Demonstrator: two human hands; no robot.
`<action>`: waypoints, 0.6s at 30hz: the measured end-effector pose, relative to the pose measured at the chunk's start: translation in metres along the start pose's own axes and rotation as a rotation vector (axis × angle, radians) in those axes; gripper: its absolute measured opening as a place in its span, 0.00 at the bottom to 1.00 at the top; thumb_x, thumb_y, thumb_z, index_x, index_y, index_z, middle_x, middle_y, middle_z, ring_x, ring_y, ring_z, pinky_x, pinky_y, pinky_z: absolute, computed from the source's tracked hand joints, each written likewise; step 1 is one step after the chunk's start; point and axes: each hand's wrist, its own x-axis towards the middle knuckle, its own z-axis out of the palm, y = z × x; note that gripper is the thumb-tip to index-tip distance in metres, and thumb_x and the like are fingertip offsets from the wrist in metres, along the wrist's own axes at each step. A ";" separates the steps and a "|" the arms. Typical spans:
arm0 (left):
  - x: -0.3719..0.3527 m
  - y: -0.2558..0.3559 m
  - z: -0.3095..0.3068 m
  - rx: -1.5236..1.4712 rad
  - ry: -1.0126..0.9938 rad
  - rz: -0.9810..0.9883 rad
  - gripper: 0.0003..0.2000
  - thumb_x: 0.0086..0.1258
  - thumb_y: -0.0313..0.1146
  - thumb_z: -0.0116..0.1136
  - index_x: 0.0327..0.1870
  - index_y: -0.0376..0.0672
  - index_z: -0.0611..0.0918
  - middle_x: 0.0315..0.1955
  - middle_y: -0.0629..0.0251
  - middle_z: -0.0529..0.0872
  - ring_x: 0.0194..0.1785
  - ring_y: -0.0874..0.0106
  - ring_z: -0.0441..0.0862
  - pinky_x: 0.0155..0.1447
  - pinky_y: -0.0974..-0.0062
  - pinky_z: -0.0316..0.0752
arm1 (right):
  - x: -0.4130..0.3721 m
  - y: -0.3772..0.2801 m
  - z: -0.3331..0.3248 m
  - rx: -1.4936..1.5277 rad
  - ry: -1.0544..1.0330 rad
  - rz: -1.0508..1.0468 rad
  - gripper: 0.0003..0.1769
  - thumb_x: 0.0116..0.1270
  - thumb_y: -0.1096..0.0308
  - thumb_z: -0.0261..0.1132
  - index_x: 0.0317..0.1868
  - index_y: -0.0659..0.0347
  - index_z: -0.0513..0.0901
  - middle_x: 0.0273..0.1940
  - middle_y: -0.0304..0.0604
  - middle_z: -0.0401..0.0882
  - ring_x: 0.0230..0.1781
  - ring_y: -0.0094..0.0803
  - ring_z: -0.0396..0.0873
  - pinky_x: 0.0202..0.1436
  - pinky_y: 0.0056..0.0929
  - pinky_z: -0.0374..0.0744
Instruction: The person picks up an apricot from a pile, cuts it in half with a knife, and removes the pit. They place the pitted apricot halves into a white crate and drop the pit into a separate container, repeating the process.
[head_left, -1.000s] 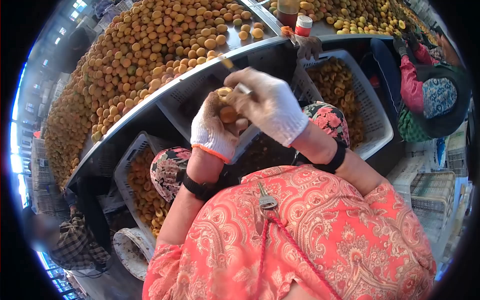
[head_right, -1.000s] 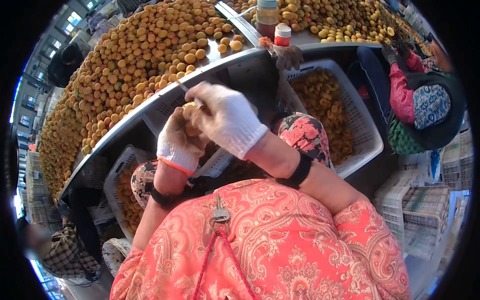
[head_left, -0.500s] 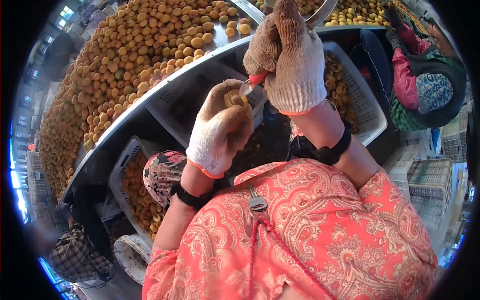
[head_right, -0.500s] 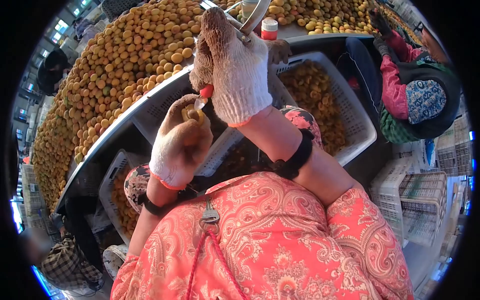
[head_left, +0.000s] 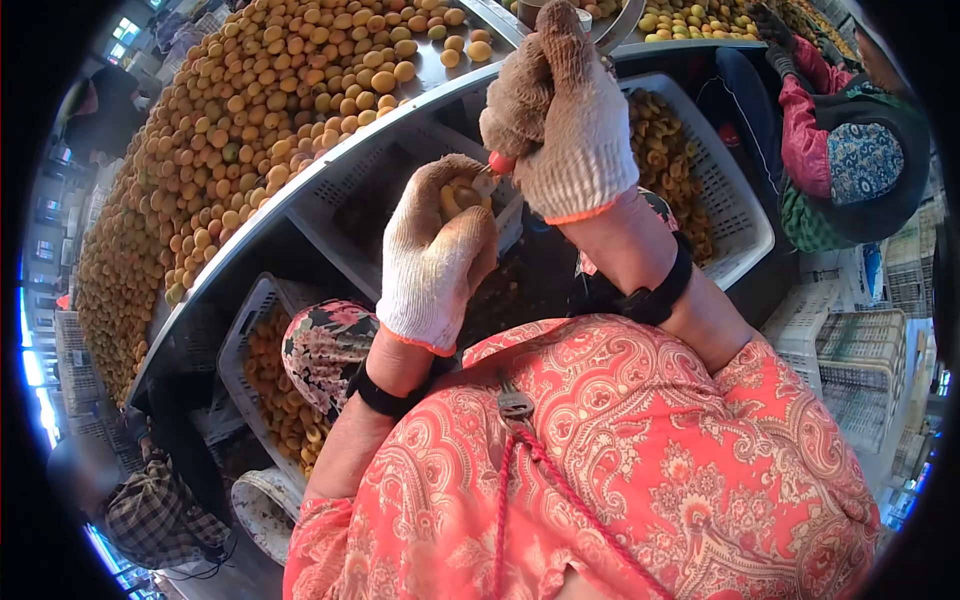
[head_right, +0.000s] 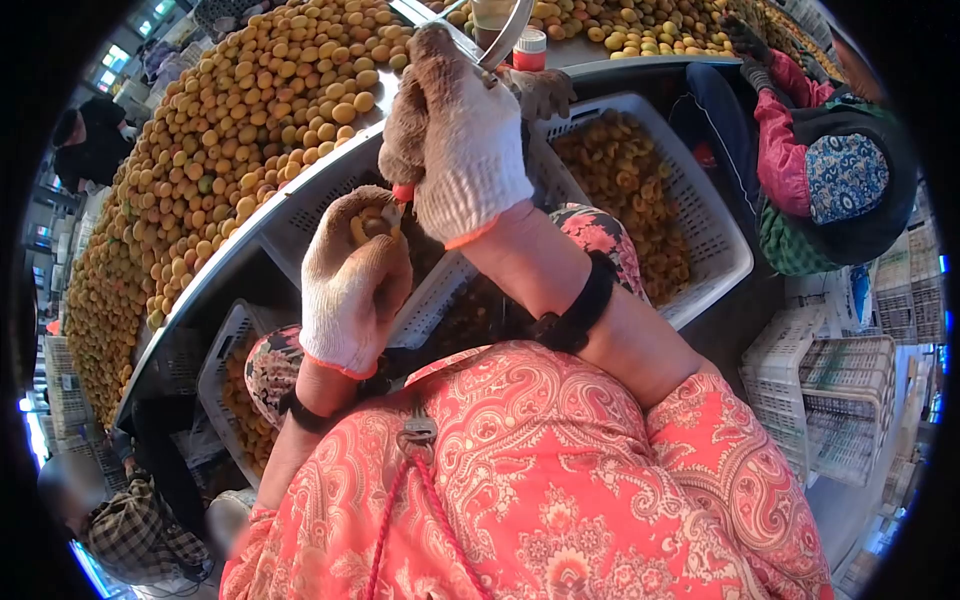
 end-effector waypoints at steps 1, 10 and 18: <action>0.000 -0.003 0.001 -0.001 -0.002 0.028 0.18 0.66 0.21 0.55 0.58 0.35 0.75 0.38 0.66 0.77 0.32 0.82 0.74 0.31 0.87 0.69 | 0.000 -0.001 -0.002 0.041 -0.070 -0.008 0.25 0.75 0.46 0.62 0.24 0.50 0.70 0.15 0.29 0.59 0.12 0.23 0.57 0.18 0.24 0.57; 0.007 -0.011 -0.006 -0.179 -0.007 -0.040 0.13 0.67 0.24 0.56 0.52 0.36 0.78 0.38 0.65 0.80 0.33 0.78 0.77 0.34 0.83 0.72 | 0.028 0.029 -0.028 0.537 0.237 0.433 0.24 0.78 0.47 0.58 0.26 0.49 0.66 0.15 0.28 0.57 0.09 0.24 0.52 0.14 0.26 0.54; 0.028 -0.024 -0.047 -0.322 0.226 -0.266 0.17 0.76 0.52 0.57 0.41 0.47 0.81 0.31 0.70 0.82 0.32 0.75 0.80 0.30 0.79 0.74 | 0.027 0.023 -0.038 0.219 0.151 0.119 0.16 0.75 0.55 0.64 0.30 0.52 0.75 0.16 0.30 0.64 0.10 0.24 0.58 0.15 0.27 0.60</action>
